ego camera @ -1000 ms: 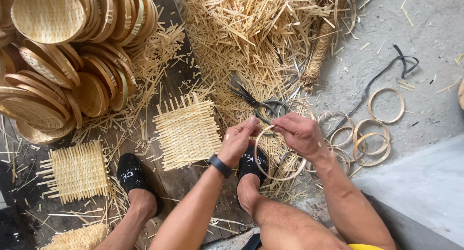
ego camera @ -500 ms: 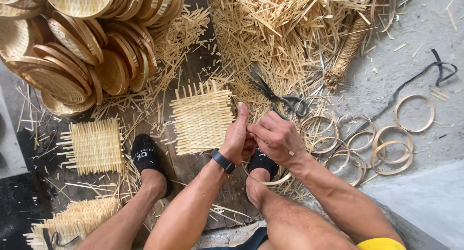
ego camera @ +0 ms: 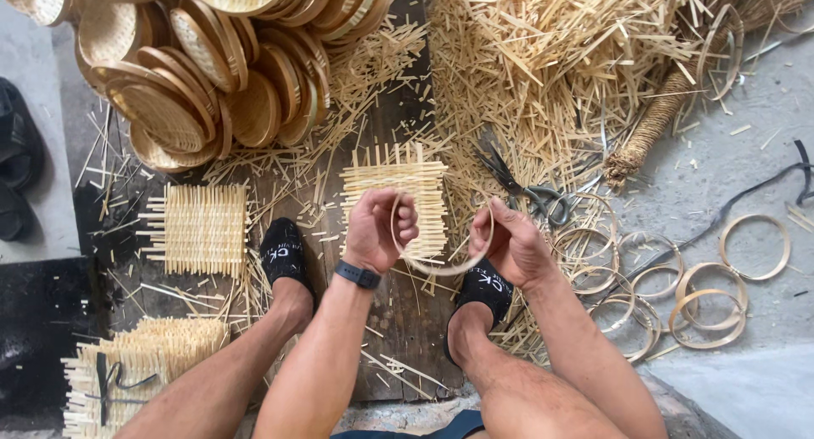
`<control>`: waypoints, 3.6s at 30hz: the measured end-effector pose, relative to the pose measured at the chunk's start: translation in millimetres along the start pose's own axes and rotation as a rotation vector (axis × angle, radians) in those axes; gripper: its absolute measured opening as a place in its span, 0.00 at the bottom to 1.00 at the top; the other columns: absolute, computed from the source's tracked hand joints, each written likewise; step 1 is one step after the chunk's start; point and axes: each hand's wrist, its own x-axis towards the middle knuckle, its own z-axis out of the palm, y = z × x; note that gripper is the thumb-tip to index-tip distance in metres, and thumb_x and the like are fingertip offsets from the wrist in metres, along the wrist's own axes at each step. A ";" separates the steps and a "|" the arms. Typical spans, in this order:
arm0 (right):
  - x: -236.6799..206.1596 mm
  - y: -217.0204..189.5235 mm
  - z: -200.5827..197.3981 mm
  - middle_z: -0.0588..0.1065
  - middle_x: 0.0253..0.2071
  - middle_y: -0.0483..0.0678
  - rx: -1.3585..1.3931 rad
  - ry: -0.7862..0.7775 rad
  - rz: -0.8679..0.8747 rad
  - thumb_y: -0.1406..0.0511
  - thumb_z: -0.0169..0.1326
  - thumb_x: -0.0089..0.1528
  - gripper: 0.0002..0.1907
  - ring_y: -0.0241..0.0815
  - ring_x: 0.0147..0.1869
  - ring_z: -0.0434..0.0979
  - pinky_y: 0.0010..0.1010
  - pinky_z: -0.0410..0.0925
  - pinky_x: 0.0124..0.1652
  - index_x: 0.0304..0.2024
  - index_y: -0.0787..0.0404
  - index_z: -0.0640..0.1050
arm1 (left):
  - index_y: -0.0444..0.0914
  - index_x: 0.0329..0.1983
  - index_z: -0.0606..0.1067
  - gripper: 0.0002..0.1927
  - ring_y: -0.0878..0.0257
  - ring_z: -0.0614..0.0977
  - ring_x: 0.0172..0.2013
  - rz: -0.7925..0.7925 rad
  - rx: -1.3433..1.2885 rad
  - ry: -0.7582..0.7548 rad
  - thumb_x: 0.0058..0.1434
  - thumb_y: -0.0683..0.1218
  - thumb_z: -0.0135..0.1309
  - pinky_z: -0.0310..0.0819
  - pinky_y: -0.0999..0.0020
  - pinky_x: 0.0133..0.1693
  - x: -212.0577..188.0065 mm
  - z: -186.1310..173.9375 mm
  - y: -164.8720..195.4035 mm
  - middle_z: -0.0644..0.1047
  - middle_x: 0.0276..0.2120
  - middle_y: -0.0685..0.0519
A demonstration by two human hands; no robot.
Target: The person sits on the floor assembling round bamboo steamer baskets. They weave thin bamboo strips into a flat mat, press a woven mat into a round wooden mold, fit a bent bamboo rim ring around it, and use shears to trim excess strip ends from the basket edge.
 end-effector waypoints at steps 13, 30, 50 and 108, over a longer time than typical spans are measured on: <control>6.4 -6.7 21.4 0.64 0.22 0.40 -0.118 0.026 0.164 0.59 0.52 0.70 0.17 0.32 0.24 0.62 0.23 0.61 0.25 0.28 0.58 0.71 | 0.46 0.20 0.67 0.17 0.74 0.57 0.11 -0.018 0.203 0.145 0.61 0.45 0.60 0.46 0.76 0.14 -13.7 7.4 5.7 0.64 0.11 0.64; 83.4 17.1 29.5 0.82 0.33 0.52 -1.307 0.467 0.029 0.67 0.63 0.59 0.07 0.39 0.31 0.82 0.29 0.78 0.34 0.39 0.64 0.83 | 0.37 0.40 0.84 0.12 0.65 0.82 0.28 0.479 0.986 0.527 0.52 0.40 0.66 0.79 0.69 0.34 19.3 -74.9 28.1 0.83 0.28 0.51; 93.0 71.4 -1.3 0.84 0.34 0.48 -1.437 0.605 -0.156 0.63 0.65 0.57 0.10 0.37 0.34 0.83 0.31 0.74 0.40 0.42 0.54 0.86 | 0.41 0.37 0.85 0.08 0.61 0.85 0.30 0.525 1.275 0.751 0.52 0.44 0.67 0.79 0.68 0.38 52.1 -127.6 8.1 0.84 0.29 0.49; 42.4 157.9 -0.4 0.77 0.20 0.47 -1.224 0.565 0.089 0.55 0.62 0.65 0.19 0.32 0.22 0.73 0.25 0.65 0.24 0.28 0.64 0.83 | 0.44 0.39 0.83 0.10 0.53 0.79 0.46 0.996 1.498 0.097 0.64 0.53 0.58 0.75 0.59 0.48 95.2 -92.5 3.7 0.78 0.43 0.52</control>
